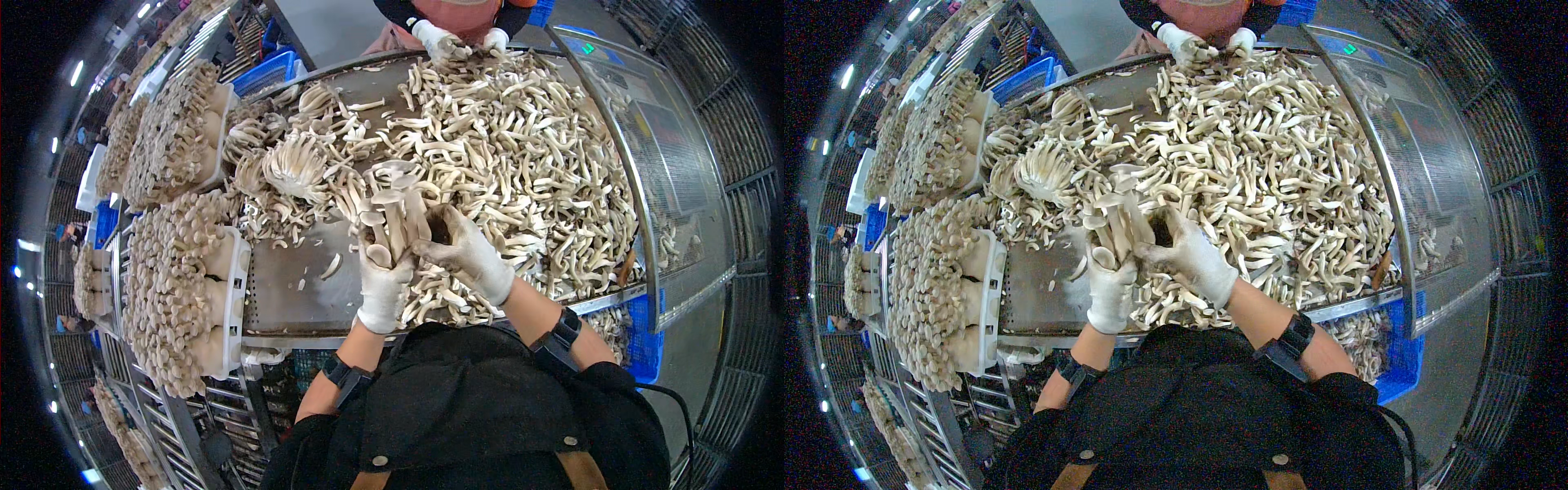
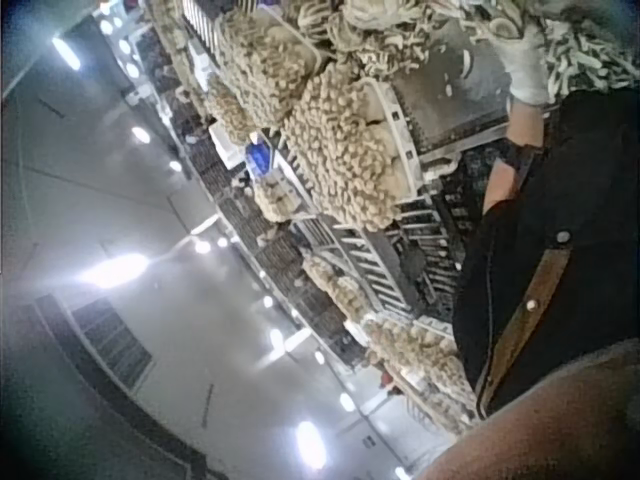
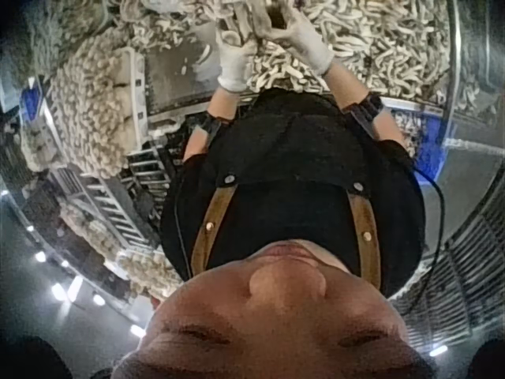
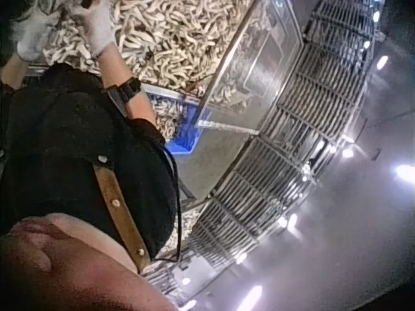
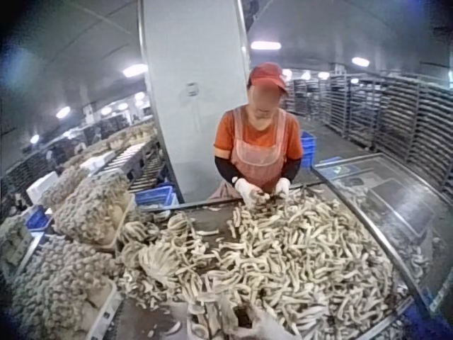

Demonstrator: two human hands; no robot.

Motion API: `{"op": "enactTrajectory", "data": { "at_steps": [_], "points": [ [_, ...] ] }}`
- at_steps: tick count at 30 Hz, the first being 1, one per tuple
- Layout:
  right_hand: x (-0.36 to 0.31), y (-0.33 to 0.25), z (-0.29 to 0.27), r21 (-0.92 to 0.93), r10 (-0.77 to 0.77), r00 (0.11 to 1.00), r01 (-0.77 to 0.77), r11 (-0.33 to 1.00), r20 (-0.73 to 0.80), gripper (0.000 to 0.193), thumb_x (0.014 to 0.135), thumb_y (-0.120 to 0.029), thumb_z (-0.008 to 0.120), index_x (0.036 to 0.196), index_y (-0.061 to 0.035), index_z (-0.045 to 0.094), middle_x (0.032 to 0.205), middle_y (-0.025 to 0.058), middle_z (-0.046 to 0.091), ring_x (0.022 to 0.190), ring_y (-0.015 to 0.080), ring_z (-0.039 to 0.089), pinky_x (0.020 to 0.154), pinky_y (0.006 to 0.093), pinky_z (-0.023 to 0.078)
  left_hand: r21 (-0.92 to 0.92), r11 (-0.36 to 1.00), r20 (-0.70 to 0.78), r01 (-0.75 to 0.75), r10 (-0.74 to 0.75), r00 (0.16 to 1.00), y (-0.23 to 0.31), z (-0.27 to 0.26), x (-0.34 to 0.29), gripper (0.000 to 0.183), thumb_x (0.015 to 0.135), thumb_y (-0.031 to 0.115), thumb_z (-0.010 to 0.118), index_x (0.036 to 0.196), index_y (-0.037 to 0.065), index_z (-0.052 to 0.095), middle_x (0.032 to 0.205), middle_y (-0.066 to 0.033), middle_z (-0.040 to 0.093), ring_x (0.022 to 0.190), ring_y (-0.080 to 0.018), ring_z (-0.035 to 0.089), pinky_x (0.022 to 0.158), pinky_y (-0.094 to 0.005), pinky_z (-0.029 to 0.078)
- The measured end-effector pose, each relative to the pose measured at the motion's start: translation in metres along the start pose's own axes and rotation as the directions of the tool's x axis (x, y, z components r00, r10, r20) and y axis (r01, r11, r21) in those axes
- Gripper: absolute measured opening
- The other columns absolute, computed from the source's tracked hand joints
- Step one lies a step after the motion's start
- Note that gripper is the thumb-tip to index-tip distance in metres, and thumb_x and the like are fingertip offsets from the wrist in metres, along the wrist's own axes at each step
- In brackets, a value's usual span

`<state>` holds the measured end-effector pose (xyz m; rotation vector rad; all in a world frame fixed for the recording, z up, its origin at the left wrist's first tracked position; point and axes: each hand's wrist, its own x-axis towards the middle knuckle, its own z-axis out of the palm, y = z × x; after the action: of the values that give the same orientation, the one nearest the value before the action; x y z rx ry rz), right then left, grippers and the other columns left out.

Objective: Trimming mushroom roots with a cleaver and sorting them into trays on a factory conveyor.

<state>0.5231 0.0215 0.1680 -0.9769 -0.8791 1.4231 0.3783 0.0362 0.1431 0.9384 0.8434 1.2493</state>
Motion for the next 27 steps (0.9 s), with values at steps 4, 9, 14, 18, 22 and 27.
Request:
{"op": "enactTrajectory", "data": {
  "at_steps": [4, 9, 14, 18, 22, 27],
  "points": [
    [-0.001, -0.003, -0.017, -0.081, 0.219, 0.965, -0.209, 0.975, 0.144, 0.045, 0.075, -0.008, 0.069, 0.112, 0.0027, 0.046, 0.101, 0.0065, 0.055, 0.094, 0.0100, 0.052, 0.079, 0.0242, 0.045, -0.028, 0.992, -0.056, 0.123, -0.124, 0.991, 0.010, -0.011, 0.012, 0.066, 0.077, -0.012, 0.054, 0.133, 0.009, 0.028, 0.105, -0.0055, 0.056, 0.085, -0.0120, 0.060, 0.070, -0.0206, 0.051],
    [0.015, 0.008, -0.011, 0.078, 0.168, 0.985, -0.170, 0.982, 0.030, 0.052, 0.075, -0.001, 0.069, 0.120, 0.0006, 0.044, 0.100, 0.0039, 0.055, 0.088, 0.0099, 0.054, 0.076, 0.0225, 0.046, -0.105, 0.990, 0.131, 0.090, -0.076, 0.988, 0.003, -0.003, 0.002, 0.100, 0.065, -0.022, 0.048, 0.144, 0.014, -0.003, 0.143, -0.0117, 0.030, 0.119, -0.0240, 0.049, 0.084, -0.0278, 0.049],
    [0.005, -0.009, -0.026, 0.151, 0.288, 0.955, -0.295, 0.943, 0.068, 0.054, 0.074, 0.001, 0.070, 0.122, -0.0002, 0.043, 0.099, 0.0048, 0.056, 0.084, 0.0115, 0.059, 0.072, 0.0232, 0.049, -0.228, 0.957, 0.070, 0.182, -0.171, 0.983, 0.007, -0.015, 0.019, 0.078, 0.073, -0.015, 0.057, 0.139, 0.013, 0.025, 0.130, -0.0055, 0.045, 0.098, -0.0132, 0.055, 0.077, -0.0242, 0.049],
    [0.009, 0.004, -0.010, 0.441, 0.243, 0.969, -0.235, 0.866, 0.040, 0.049, 0.073, 0.001, 0.070, 0.117, -0.0022, 0.048, 0.091, 0.0032, 0.057, 0.079, 0.0095, 0.057, 0.070, 0.0239, 0.049, -0.151, 0.962, 0.124, 0.226, -0.209, 0.970, 0.006, -0.005, 0.006, 0.054, 0.076, -0.012, 0.056, 0.125, 0.009, 0.043, 0.116, -0.0032, 0.053, 0.091, -0.0094, 0.055, 0.073, -0.0227, 0.047],
    [0.006, -0.002, -0.021, 0.067, 0.277, 0.956, -0.284, 0.956, 0.094, 0.033, 0.079, -0.003, 0.067, 0.107, 0.0007, 0.051, 0.089, 0.0057, 0.057, 0.081, 0.0152, 0.060, 0.073, 0.0256, 0.050, -0.310, 0.901, 0.057, 0.303, -0.301, 0.952, 0.013, -0.015, 0.022, 0.055, 0.080, -0.008, 0.054, 0.131, 0.009, 0.040, 0.115, -0.0054, 0.055, 0.091, -0.0136, 0.059, 0.080, -0.0284, 0.050],
    [0.013, -0.003, -0.027, -0.305, -0.050, 0.985, 0.098, 0.947, 0.163, 0.026, 0.077, -0.004, 0.068, 0.100, 0.0007, 0.058, 0.094, 0.0071, 0.060, 0.074, 0.0124, 0.059, 0.070, 0.0235, 0.048, -0.133, 0.969, 0.040, 0.206, -0.203, 0.978, 0.000, -0.026, 0.026, 0.042, 0.082, -0.009, 0.051, 0.122, 0.003, 0.047, 0.106, -0.0067, 0.058, 0.087, -0.0139, 0.059, 0.077, -0.0258, 0.050]
  ]
}}
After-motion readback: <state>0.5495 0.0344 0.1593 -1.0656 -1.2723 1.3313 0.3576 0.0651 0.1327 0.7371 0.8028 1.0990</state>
